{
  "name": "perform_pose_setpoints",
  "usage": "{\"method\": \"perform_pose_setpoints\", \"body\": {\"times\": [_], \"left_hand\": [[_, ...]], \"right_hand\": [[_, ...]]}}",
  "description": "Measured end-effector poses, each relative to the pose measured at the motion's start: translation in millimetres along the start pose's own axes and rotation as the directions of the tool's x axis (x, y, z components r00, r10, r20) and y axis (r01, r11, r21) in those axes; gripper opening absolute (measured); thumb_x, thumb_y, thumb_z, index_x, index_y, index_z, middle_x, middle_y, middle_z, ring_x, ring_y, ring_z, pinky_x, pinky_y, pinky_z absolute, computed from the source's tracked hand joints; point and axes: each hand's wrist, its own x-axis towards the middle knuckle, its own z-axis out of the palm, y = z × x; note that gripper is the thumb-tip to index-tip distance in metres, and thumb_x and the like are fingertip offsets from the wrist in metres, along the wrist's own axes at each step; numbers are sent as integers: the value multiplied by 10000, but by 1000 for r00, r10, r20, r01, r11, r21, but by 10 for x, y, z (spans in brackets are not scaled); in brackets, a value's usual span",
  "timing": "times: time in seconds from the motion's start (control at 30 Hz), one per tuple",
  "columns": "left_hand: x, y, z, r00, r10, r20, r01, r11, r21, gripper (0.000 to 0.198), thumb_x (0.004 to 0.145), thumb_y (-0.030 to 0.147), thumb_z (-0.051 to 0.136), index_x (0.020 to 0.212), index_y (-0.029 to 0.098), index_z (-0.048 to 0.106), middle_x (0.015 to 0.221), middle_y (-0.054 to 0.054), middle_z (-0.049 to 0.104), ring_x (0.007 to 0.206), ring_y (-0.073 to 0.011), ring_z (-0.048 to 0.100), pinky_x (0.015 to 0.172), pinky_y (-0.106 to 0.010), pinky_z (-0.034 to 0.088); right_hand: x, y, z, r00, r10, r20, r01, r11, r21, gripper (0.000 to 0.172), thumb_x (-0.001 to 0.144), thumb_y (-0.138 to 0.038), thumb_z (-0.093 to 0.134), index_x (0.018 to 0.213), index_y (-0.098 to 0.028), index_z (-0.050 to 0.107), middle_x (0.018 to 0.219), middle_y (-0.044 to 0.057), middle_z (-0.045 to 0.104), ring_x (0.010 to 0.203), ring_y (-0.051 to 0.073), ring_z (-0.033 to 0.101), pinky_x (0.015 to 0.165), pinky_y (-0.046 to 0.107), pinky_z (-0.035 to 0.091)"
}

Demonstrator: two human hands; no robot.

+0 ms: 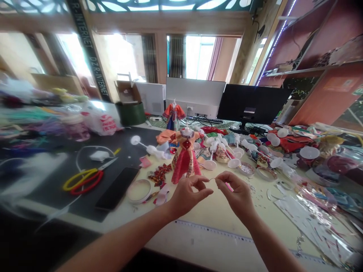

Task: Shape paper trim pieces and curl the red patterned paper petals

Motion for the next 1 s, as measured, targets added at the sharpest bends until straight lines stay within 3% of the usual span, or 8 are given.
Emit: {"method": "perform_pose_setpoints", "body": {"times": [0.23,0.43,0.63,1.0], "left_hand": [[5,88,-176,991,59,-116,-65,997,-50,118,805,243,598,791,154,674,670,-9,674,648,-127,635,651,-224,507],[11,95,-304,987,40,-153,-42,999,-9,225,791,312,625,949,157,667,711,-16,668,674,-138,626,654,-236,505],[0,121,-326,983,68,-168,-71,997,-8,242,748,297,665,937,146,668,684,-18,663,641,-135,604,627,-236,498],[56,121,-394,964,149,-222,-141,989,54,109,798,246,609,799,167,685,735,-22,701,683,-140,628,661,-238,495]], "right_hand": [[117,-187,110,998,-64,0,64,998,20,104,808,-229,571,713,-190,585,657,-10,581,605,127,532,581,239,433],[194,-251,174,994,-111,-20,112,993,32,121,808,-242,574,700,-189,583,620,-13,567,581,126,519,571,245,430],[246,-278,245,991,-132,-12,132,990,38,118,819,-252,571,719,-190,579,659,-5,578,623,134,533,604,255,437],[296,-305,278,991,-134,-6,134,991,23,109,813,-250,576,726,-189,598,693,7,606,638,140,555,607,254,452]]}}
